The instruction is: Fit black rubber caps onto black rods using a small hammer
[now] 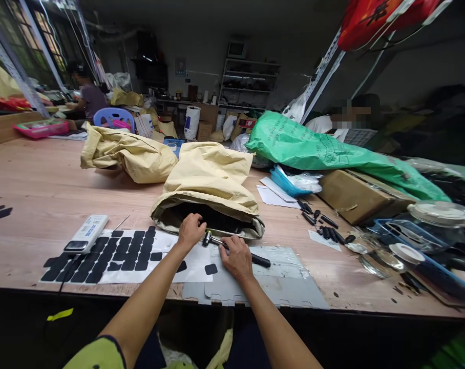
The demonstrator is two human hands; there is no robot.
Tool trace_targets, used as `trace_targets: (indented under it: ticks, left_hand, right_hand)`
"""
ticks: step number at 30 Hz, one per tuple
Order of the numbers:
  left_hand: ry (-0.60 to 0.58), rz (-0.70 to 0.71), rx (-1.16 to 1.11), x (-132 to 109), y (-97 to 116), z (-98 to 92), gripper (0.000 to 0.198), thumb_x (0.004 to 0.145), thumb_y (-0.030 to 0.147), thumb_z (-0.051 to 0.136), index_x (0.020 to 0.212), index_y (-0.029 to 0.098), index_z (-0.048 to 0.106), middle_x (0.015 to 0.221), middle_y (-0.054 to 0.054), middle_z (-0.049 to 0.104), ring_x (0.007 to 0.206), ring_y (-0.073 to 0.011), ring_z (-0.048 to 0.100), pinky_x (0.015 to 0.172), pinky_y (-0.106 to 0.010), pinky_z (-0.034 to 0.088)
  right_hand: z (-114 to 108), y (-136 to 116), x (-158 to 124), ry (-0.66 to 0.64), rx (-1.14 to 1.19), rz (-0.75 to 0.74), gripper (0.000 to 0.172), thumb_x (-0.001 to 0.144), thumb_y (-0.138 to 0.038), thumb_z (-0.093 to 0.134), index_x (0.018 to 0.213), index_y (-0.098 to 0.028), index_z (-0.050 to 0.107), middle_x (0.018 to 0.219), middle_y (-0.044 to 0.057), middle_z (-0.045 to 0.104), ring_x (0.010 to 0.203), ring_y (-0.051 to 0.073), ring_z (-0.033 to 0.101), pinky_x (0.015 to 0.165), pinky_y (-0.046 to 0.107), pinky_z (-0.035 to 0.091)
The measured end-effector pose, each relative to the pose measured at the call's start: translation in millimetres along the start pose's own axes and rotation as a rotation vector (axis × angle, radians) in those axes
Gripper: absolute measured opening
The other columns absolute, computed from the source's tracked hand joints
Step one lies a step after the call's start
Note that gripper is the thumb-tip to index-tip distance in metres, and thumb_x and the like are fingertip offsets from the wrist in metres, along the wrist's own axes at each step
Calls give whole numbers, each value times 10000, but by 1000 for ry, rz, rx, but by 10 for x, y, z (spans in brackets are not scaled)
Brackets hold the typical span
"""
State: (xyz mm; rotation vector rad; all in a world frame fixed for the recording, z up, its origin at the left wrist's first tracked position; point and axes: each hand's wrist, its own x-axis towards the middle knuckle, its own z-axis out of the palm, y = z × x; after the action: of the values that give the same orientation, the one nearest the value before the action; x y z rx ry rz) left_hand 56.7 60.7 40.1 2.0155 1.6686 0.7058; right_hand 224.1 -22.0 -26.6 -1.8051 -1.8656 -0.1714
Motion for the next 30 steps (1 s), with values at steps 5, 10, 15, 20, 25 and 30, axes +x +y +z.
trace_targets:
  ticks: [5,10,15,20,25,30]
  left_hand:
    - [-94,-196,219,338,-23,123,257,770,227,608,982,156,736,1007,-171,732,969,-302,689,793,-342,512]
    - [-112,-180,310,332,-70,132,236,803,264,580,951,160,732,999,-164,734,974,-296,693,789,-333,510]
    - [-25,-20,288,255,-239,62,273,857,293,539,1062,203,696,992,-89,733,982,-237,671,835,-305,495]
    - [-6,8,244,214,-312,-6,342,833,352,584,1125,208,686,1010,-71,728,997,-227,656,861,-289,488]
    - [-75,-80,306,251,-206,49,365,787,328,596,1105,191,711,1050,-118,733,1034,-268,668,846,-313,499]
    - [-114,-176,366,346,-21,88,279,776,267,576,972,168,748,1024,-153,738,1021,-291,682,822,-332,496]
  right_hand:
    - [-7,0,0,0,21,9,139,871,-260,574,967,-226,669,931,35,613,913,191,500,801,294,334]
    - [-13,-6,5,0,14,13,137,869,-264,569,952,-231,673,923,37,611,891,189,497,788,295,333]
    - [-6,-6,11,-5,18,23,151,869,-270,560,954,-228,678,925,42,613,897,193,495,790,300,330]
    - [9,-4,1,-3,20,22,162,873,-279,552,963,-227,676,921,42,607,903,196,495,790,303,326]
    - [12,-3,1,-8,20,26,161,869,-279,559,971,-229,674,927,38,603,902,193,495,795,305,330]
    - [4,2,3,-16,17,27,151,866,-284,573,968,-232,672,934,34,608,903,189,499,796,304,332]
